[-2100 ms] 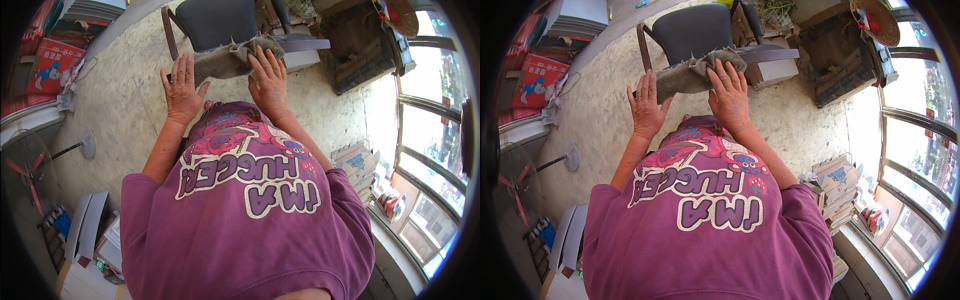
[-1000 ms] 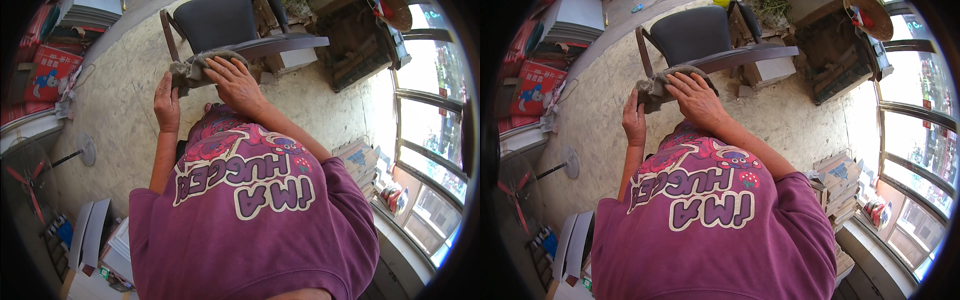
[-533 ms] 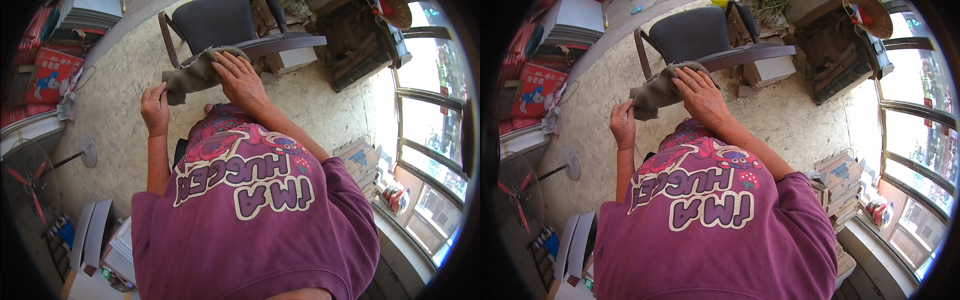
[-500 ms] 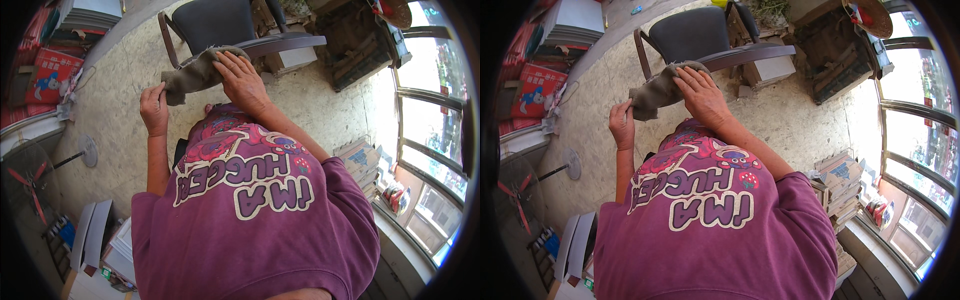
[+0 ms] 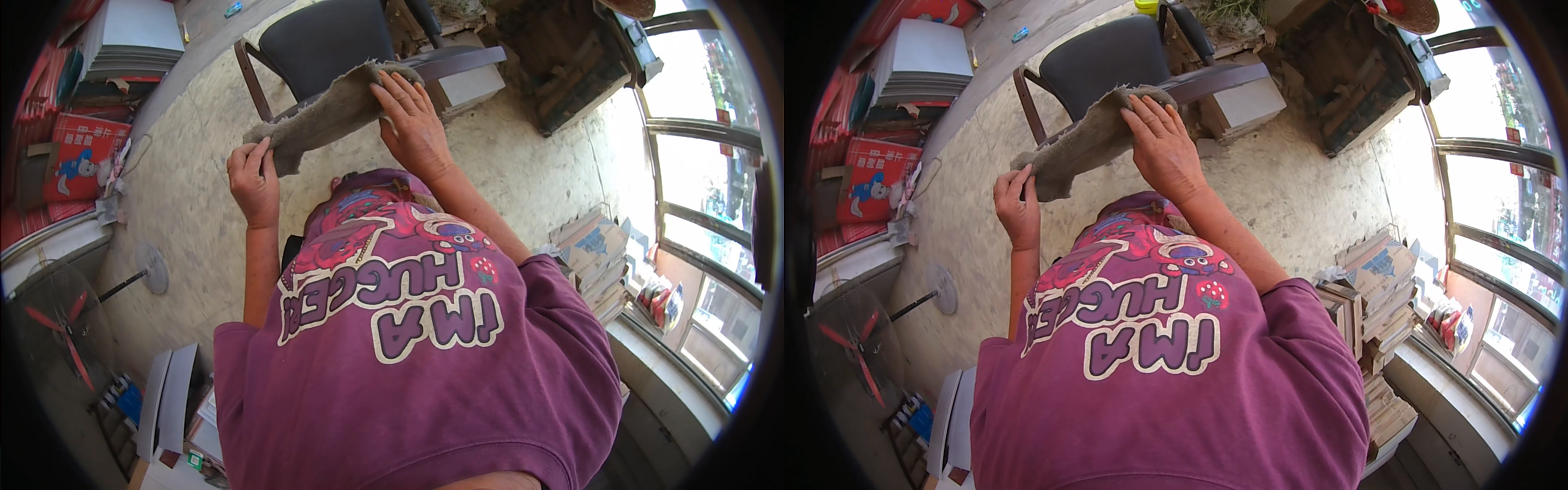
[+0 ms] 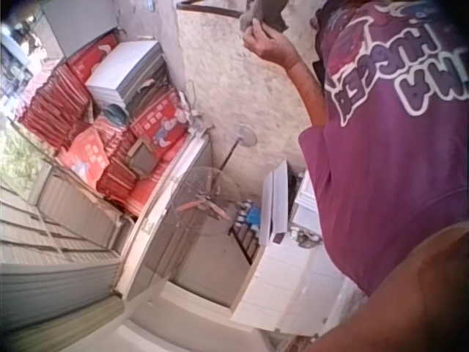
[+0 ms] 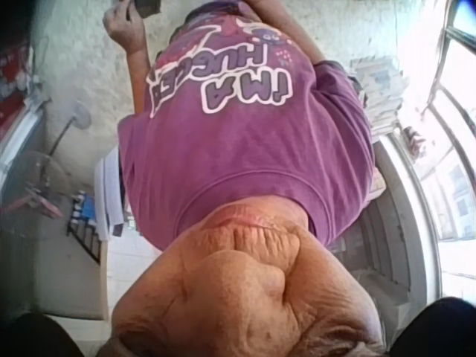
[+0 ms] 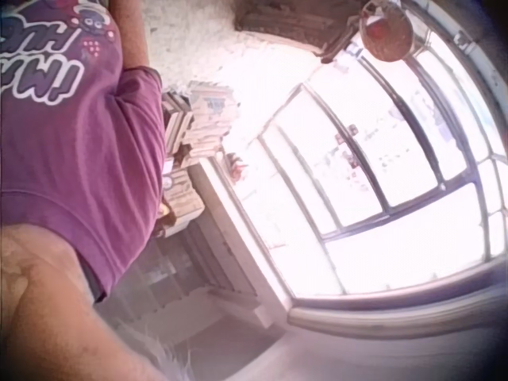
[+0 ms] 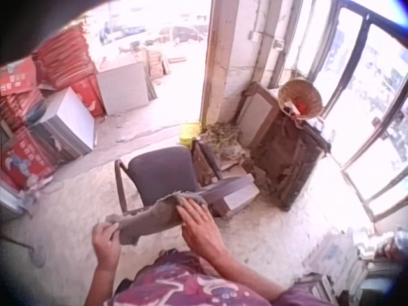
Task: The person holds a piece of grey padding by hand, turning it over to inspect the edges. They then use a small hand tool to cut a small section of the material while standing near stacks of building tiles.
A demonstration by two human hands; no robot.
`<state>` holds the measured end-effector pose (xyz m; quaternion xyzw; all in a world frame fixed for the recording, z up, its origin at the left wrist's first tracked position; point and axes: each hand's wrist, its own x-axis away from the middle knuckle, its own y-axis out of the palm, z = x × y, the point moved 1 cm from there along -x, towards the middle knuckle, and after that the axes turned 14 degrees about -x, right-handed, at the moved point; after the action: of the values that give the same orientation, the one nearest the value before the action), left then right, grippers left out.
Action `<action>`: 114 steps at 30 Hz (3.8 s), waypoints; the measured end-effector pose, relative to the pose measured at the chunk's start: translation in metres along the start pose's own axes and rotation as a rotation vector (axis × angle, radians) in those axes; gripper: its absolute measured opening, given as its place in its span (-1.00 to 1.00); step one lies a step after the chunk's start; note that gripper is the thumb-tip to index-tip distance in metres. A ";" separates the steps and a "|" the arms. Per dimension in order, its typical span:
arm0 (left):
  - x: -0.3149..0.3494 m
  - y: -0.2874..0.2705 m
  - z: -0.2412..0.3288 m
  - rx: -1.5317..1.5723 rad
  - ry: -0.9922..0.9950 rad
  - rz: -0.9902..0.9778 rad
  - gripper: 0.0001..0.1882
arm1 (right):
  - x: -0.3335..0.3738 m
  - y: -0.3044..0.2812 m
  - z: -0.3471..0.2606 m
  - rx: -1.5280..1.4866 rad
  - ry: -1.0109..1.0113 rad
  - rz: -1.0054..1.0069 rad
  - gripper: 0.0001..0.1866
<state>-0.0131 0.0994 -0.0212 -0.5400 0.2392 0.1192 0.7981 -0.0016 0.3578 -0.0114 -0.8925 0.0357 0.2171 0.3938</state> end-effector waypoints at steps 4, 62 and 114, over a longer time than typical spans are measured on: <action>-0.011 0.009 0.022 0.027 0.042 0.014 -0.77 | 0.002 -0.014 0.017 0.041 0.040 0.022 -0.50; -0.039 0.029 0.036 0.075 0.284 -0.012 -0.85 | 0.010 -0.025 0.033 0.168 0.173 0.061 -0.41; -0.040 0.031 0.034 0.229 0.328 -0.024 -0.84 | 0.014 -0.022 0.025 0.200 0.194 0.176 -0.45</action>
<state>-0.0528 0.1458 -0.0155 -0.4608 0.3715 -0.0080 0.8059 0.0077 0.3922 -0.0171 -0.8589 0.1732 0.1588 0.4550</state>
